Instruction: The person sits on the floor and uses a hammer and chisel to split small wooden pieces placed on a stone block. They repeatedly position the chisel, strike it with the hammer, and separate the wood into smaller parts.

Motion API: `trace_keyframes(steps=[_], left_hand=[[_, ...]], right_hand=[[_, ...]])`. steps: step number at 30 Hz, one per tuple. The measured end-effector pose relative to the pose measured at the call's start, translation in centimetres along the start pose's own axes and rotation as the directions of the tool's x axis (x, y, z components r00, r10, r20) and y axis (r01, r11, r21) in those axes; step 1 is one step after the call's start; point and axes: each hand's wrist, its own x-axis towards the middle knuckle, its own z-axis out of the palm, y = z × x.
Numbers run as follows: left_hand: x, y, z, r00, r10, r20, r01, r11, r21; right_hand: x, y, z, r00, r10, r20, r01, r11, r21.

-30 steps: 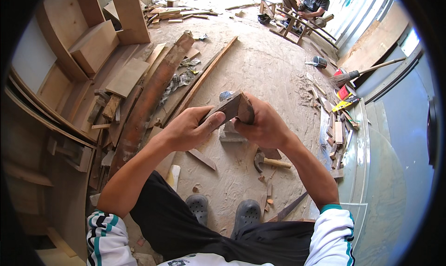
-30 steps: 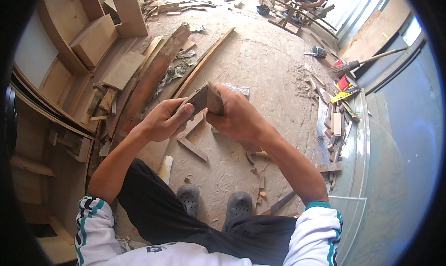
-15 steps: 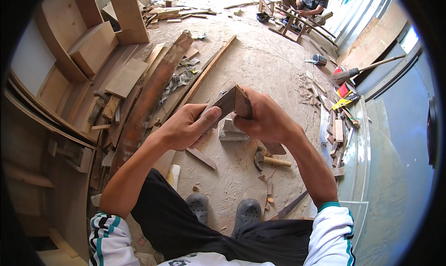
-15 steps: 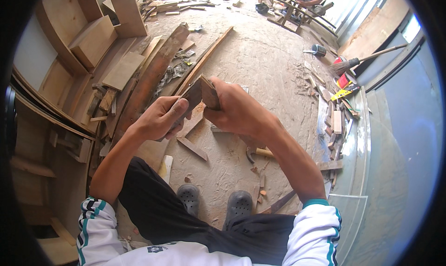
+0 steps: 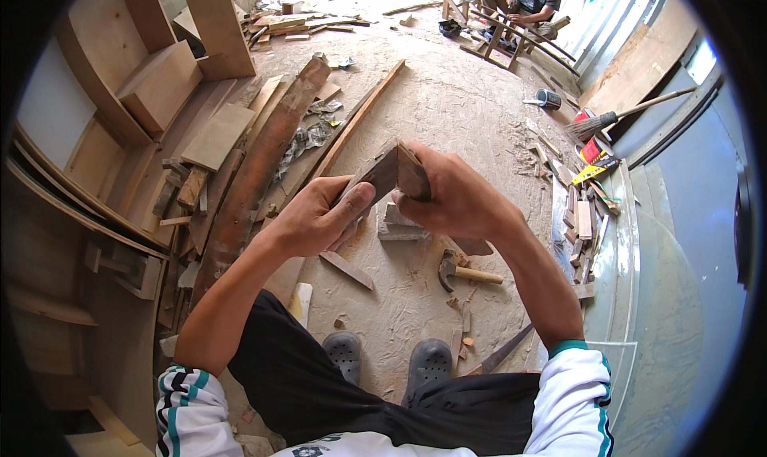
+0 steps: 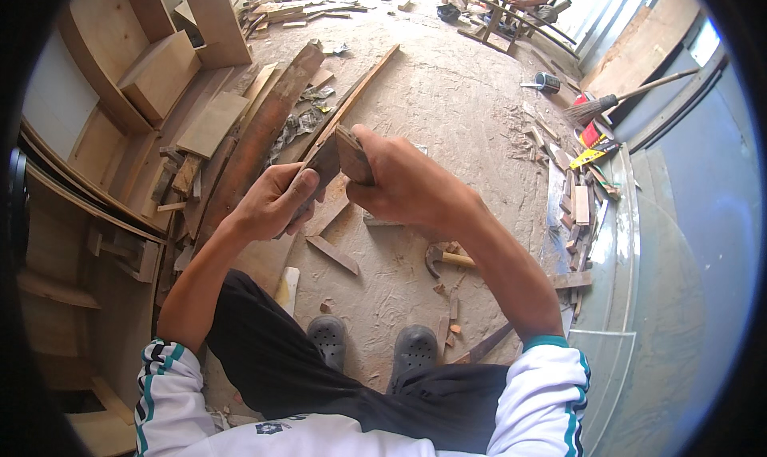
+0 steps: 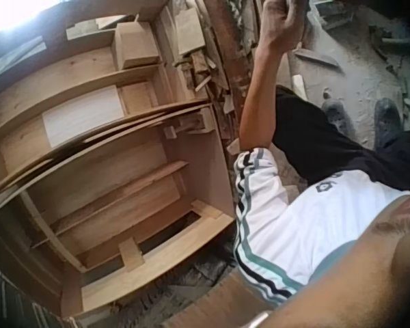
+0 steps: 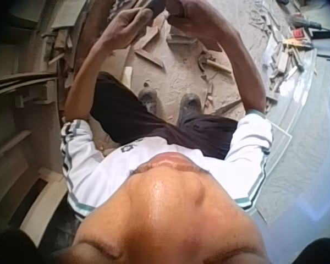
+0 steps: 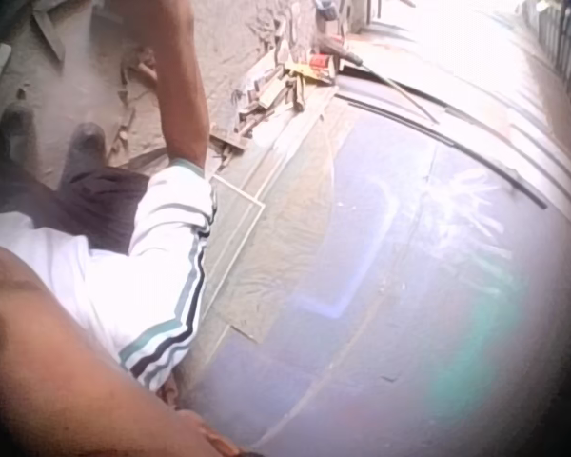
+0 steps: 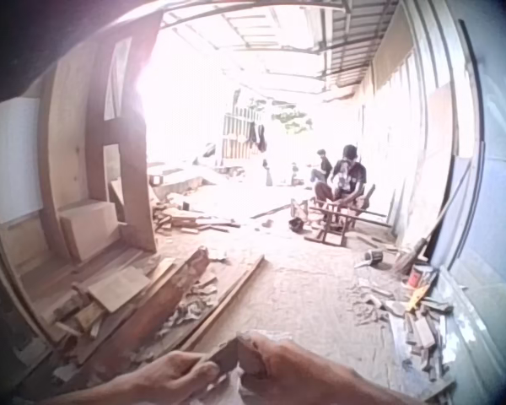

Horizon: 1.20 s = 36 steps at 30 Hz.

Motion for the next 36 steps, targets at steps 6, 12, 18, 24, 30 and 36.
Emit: trace_keyframes(steps=[6,12,18,24,30,36], left_hand=[[0.8,0.2,-1.0,0.998,-0.051,-0.04,0.051,0.998,-0.022],[1.0,0.3,-1.1,0.984,-0.133,-0.115,0.12,0.986,-0.114],[1.1,-0.1,-0.6,0.969,-0.216,-0.124,0.174,0.944,-0.281],[1.0,0.2,-0.5,0.957,-0.288,-0.034,0.265,0.917,-0.299],[0.9,-0.1,-0.4,0.952,-0.294,-0.089,0.264,0.931,-0.252],[1.1,-0.2,-0.6,0.968,-0.246,-0.059,0.222,0.938,-0.266]], right_hand=[[0.7,1.2,0.1,0.998,-0.018,-0.066,0.022,0.998,0.056],[0.5,0.7,-0.5,0.992,0.078,-0.097,-0.1,0.966,-0.237],[0.8,1.2,1.1,0.978,-0.016,-0.207,-0.072,0.909,-0.411],[1.1,2.2,1.6,0.968,-0.166,-0.189,0.065,0.892,-0.448],[1.1,2.2,1.5,0.959,-0.215,-0.187,0.117,0.895,-0.429],[1.5,2.8,1.2,0.948,-0.27,-0.168,0.148,0.842,-0.519]])
